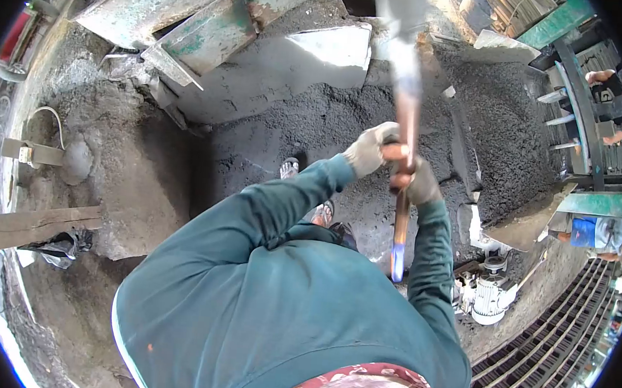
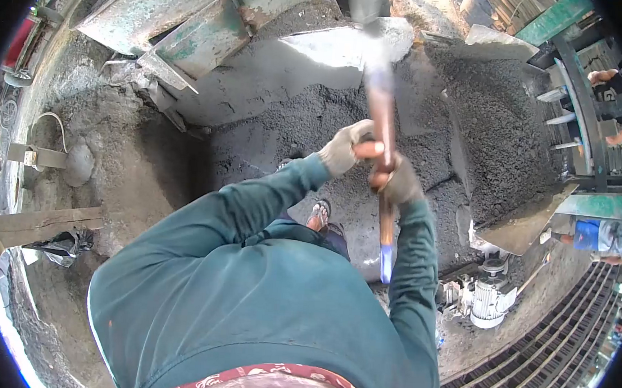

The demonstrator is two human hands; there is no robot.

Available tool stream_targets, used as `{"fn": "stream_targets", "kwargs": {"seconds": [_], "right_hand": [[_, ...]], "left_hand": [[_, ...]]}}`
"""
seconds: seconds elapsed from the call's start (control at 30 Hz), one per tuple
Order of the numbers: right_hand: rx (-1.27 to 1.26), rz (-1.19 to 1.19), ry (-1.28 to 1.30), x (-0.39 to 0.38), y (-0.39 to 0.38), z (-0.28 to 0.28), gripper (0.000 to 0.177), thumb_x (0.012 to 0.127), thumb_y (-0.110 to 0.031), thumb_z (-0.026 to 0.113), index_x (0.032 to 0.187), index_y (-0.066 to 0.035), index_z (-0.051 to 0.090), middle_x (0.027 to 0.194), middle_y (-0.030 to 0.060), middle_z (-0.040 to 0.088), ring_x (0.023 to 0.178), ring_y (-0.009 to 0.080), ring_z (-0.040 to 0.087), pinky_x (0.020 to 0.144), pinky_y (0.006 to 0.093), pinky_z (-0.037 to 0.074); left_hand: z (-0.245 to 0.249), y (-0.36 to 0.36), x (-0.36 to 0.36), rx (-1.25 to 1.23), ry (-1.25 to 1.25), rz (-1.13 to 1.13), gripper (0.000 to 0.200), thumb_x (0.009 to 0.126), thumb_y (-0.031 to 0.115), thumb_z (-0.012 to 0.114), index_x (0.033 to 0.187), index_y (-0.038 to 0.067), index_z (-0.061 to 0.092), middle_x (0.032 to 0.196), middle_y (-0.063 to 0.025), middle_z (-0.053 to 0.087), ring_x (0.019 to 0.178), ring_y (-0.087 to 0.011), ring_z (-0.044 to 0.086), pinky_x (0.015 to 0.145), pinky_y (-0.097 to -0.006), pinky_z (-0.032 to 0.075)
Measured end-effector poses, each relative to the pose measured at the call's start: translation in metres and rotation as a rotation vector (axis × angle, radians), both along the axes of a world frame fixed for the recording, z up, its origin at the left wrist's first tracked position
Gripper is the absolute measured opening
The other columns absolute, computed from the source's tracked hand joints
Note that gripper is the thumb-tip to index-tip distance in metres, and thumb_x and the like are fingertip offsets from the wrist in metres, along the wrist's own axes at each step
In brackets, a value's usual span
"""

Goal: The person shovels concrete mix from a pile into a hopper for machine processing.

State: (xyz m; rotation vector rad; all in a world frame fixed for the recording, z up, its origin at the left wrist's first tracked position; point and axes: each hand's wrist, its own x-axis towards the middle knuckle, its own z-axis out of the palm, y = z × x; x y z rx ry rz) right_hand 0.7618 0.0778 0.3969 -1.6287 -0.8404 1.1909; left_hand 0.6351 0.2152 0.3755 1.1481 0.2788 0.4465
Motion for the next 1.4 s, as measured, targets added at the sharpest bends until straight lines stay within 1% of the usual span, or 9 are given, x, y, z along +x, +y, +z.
{"fn": "stream_targets", "kwargs": {"seconds": [0.1, 0.23, 0.37, 0.5, 0.7, 0.9, 1.17, 1.27, 1.4], "right_hand": [[-0.102, 0.052, -0.318, -0.023, -0.045, -0.053, 0.046, 0.073, -0.009, 0.071, 0.118, -0.006, 0.058, 0.082, 0.0073, 0.065, 0.075, 0.0209, 0.064, 0.069, 0.0353, 0.053], [-0.813, 0.108, -0.786, -0.045, -0.122, -0.020, 0.047, 0.077, -0.033, 0.075, 0.115, -0.010, 0.062, 0.092, 0.0143, 0.070, 0.084, 0.0320, 0.067, 0.081, 0.0442, 0.051], [-0.656, 0.007, -1.296, -0.069, -0.106, 0.091, 0.037, 0.067, -0.029, 0.084, 0.094, -0.009, 0.069, 0.088, 0.0079, 0.070, 0.084, 0.0279, 0.068, 0.076, 0.0442, 0.051], [-0.309, -0.335, -0.787, -0.069, -0.064, 0.154, 0.057, 0.073, -0.019, 0.080, 0.123, -0.002, 0.059, 0.101, 0.0119, 0.067, 0.084, 0.0229, 0.065, 0.081, 0.0344, 0.053], [0.160, -0.990, 0.162, -0.115, 0.091, 0.176, 0.064, 0.083, -0.009, 0.060, 0.142, 0.000, 0.035, 0.084, 0.0105, 0.061, 0.056, 0.0191, 0.061, 0.051, 0.0339, 0.057], [0.340, -1.276, 0.474, -0.100, 0.231, 0.023, 0.044, 0.092, -0.001, 0.056, 0.133, -0.004, 0.039, 0.077, 0.0112, 0.060, 0.054, 0.0202, 0.060, 0.048, 0.0336, 0.053], [-0.021, -1.396, 0.460, -0.220, 0.065, -0.213, 0.038, 0.091, -0.006, 0.065, 0.126, -0.005, 0.050, 0.076, 0.0085, 0.060, 0.056, 0.0194, 0.060, 0.048, 0.0363, 0.051], [0.044, -1.473, 0.626, -0.259, 0.050, -0.108, 0.033, 0.095, -0.022, 0.062, 0.122, -0.004, 0.055, 0.072, 0.0073, 0.059, 0.061, 0.0162, 0.060, 0.056, 0.0308, 0.051], [0.200, -1.019, -0.047, -0.286, -0.005, -0.044, 0.047, 0.098, -0.044, 0.050, 0.124, -0.005, 0.058, 0.075, 0.0088, 0.069, 0.062, 0.0213, 0.063, 0.063, 0.0338, 0.050]], "left_hand": [[-0.051, 0.000, 0.013, -0.824, -0.143, 0.076, 0.026, 0.083, 0.012, 0.072, 0.100, 0.002, 0.056, 0.079, -0.0106, 0.063, 0.074, -0.0270, 0.066, 0.071, -0.0409, 0.058], [-0.156, 0.030, 0.003, -1.014, 0.276, 0.464, 0.013, 0.087, 0.010, 0.064, 0.090, 0.008, 0.052, 0.068, -0.0072, 0.051, 0.057, -0.0264, 0.056, 0.059, -0.0439, 0.055], [-0.283, 0.082, -0.016, -1.147, 0.497, 0.504, 0.005, 0.086, 0.014, 0.054, 0.091, 0.013, 0.054, 0.073, -0.0090, 0.051, 0.053, -0.0283, 0.050, 0.047, -0.0482, 0.048], [-0.333, 0.153, 0.001, -1.002, 0.533, 0.532, 0.007, 0.088, 0.018, 0.052, 0.086, 0.014, 0.057, 0.080, -0.0082, 0.056, 0.057, -0.0289, 0.051, 0.049, -0.0511, 0.049], [-0.245, 0.238, 0.039, -1.152, 0.473, 0.365, 0.012, 0.079, 0.017, 0.063, 0.079, 0.013, 0.052, 0.067, -0.0056, 0.045, 0.055, -0.0257, 0.047, 0.057, -0.0483, 0.050], [-0.188, 0.262, 0.041, -0.893, 0.836, 0.088, 0.034, 0.082, 0.025, 0.073, 0.105, 0.008, 0.055, 0.090, -0.0105, 0.059, 0.083, -0.0319, 0.062, 0.072, -0.0524, 0.056], [-0.345, 0.146, -0.031, -0.311, 1.274, -0.465, 0.034, 0.090, 0.040, 0.065, 0.095, 0.006, 0.058, 0.082, -0.0116, 0.063, 0.074, -0.0308, 0.064, 0.070, -0.0549, 0.053], [-0.336, 0.127, -0.055, -0.843, 1.184, -0.031, 0.025, 0.086, 0.023, 0.061, 0.093, 0.001, 0.051, 0.083, -0.0163, 0.056, 0.065, -0.0343, 0.058, 0.062, -0.0562, 0.050], [-0.282, 0.135, -0.096, -1.086, 0.924, 0.056, 0.023, 0.085, 0.025, 0.062, 0.085, 0.006, 0.048, 0.072, -0.0133, 0.051, 0.058, -0.0314, 0.052, 0.059, -0.0541, 0.049]]}}
